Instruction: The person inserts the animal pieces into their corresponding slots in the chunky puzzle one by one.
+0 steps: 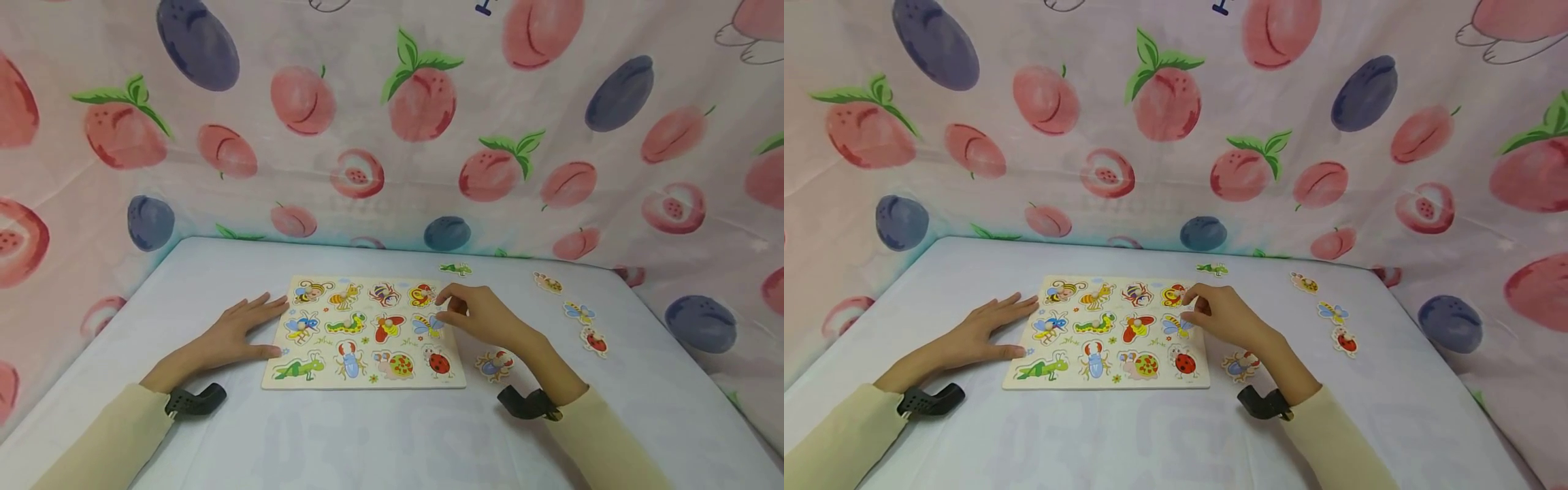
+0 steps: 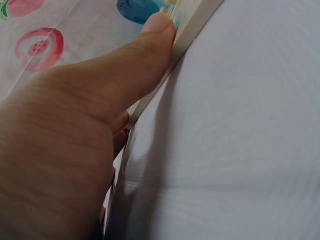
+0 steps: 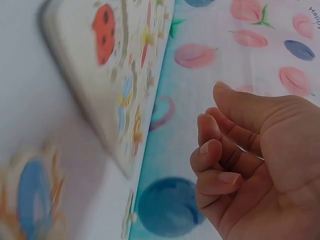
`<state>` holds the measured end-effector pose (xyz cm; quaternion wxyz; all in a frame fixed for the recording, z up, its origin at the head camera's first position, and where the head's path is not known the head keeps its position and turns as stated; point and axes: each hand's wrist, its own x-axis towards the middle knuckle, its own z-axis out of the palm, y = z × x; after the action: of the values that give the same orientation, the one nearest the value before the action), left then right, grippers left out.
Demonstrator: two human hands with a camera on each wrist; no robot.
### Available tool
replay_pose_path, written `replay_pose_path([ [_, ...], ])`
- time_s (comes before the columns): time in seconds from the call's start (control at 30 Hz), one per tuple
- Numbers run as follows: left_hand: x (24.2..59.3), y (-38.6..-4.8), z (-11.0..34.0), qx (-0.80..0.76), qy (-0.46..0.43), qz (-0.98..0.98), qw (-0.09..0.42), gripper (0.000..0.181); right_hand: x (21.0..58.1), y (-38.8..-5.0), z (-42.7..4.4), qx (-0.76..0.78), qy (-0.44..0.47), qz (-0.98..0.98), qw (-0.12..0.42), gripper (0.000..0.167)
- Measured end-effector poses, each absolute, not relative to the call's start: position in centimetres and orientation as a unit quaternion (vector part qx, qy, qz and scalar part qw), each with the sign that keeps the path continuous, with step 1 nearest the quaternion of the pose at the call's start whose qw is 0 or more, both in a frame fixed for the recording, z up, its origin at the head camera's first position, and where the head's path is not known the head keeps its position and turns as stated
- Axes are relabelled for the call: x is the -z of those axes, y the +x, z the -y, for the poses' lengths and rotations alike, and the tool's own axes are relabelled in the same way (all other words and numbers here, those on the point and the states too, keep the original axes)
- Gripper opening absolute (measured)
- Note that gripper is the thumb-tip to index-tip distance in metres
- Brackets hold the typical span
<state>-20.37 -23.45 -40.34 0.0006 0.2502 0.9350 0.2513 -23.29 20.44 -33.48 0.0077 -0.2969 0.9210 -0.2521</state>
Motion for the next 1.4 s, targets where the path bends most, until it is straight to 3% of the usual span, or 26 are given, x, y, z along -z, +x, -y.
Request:
replay_pose_path([
  [0.4,40.2,-20.3,23.4,-0.251,0.254,-0.934,-0.002,0.085,33.4,-21.3,-25.0,0.241,-0.275,-0.931,-0.015,0.018],
  [0.83,40.3,-20.4,23.4,-0.247,0.249,-0.936,0.002,0.086,34.0,-21.5,-30.3,0.233,-0.217,-0.943,-0.094,0.016],
  [1.1,40.4,-20.3,23.4,-0.246,0.247,-0.937,0.005,0.087,33.9,-22.4,-34.1,0.235,-0.137,-0.951,-0.146,0.020],
  [1.4,40.4,-20.3,23.4,-0.247,0.253,-0.935,0.000,0.086,35.7,-23.7,-39.6,0.222,-0.044,-0.960,-0.167,0.028],
])
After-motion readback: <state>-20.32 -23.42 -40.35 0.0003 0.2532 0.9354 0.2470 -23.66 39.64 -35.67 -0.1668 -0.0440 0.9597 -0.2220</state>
